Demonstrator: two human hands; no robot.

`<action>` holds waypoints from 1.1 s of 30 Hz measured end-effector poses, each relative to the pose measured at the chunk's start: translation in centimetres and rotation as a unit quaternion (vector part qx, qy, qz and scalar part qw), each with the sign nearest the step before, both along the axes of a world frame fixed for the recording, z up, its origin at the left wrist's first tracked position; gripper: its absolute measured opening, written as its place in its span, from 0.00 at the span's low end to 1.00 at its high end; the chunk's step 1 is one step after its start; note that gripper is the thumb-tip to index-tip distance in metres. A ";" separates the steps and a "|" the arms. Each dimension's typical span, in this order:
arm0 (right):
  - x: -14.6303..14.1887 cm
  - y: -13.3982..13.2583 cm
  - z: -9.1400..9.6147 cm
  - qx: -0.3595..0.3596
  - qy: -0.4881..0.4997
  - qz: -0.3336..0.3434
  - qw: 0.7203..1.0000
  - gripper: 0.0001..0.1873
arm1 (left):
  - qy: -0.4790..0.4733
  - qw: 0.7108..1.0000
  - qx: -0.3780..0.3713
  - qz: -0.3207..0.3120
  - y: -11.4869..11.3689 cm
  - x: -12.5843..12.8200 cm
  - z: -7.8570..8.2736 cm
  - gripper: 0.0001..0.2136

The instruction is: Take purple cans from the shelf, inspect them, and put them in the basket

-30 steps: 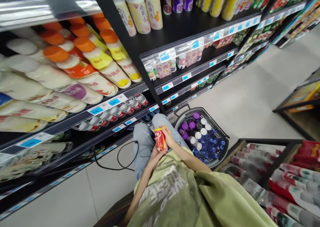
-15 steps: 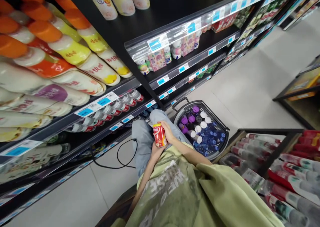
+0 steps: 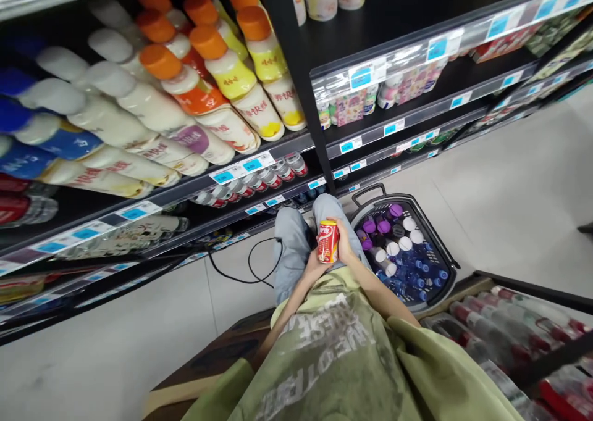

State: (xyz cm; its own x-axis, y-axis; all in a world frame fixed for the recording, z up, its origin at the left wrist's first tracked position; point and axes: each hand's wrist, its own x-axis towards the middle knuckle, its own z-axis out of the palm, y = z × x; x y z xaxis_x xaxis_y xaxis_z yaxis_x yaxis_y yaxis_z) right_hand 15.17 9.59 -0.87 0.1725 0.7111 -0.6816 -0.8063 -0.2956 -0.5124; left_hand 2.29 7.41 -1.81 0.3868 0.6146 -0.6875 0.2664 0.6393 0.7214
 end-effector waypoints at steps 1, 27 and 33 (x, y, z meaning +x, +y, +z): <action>0.1 -0.1 0.0 -0.003 0.000 -0.005 1.000 0.27 | -0.010 1.000 0.003 -0.003 -0.1 -0.1 -0.2 0.22; 1.2 -0.2 -1.2 -0.012 0.022 -0.001 1.000 0.32 | -0.077 0.987 0.110 -0.084 0.5 -0.6 0.1 0.41; 1.3 -0.1 -1.0 -0.016 0.025 -0.014 0.999 0.30 | -0.059 0.992 0.078 -0.079 0.3 -0.7 0.2 0.38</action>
State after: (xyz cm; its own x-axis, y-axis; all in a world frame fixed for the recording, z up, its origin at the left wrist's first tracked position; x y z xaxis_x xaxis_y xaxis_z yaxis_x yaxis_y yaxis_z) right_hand 16.48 9.47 -1.91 0.1559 0.6841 -0.7126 -0.8390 -0.2890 -0.4610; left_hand 1.55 7.71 -1.61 0.5587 0.6356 -0.5327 0.2615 0.4746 0.8405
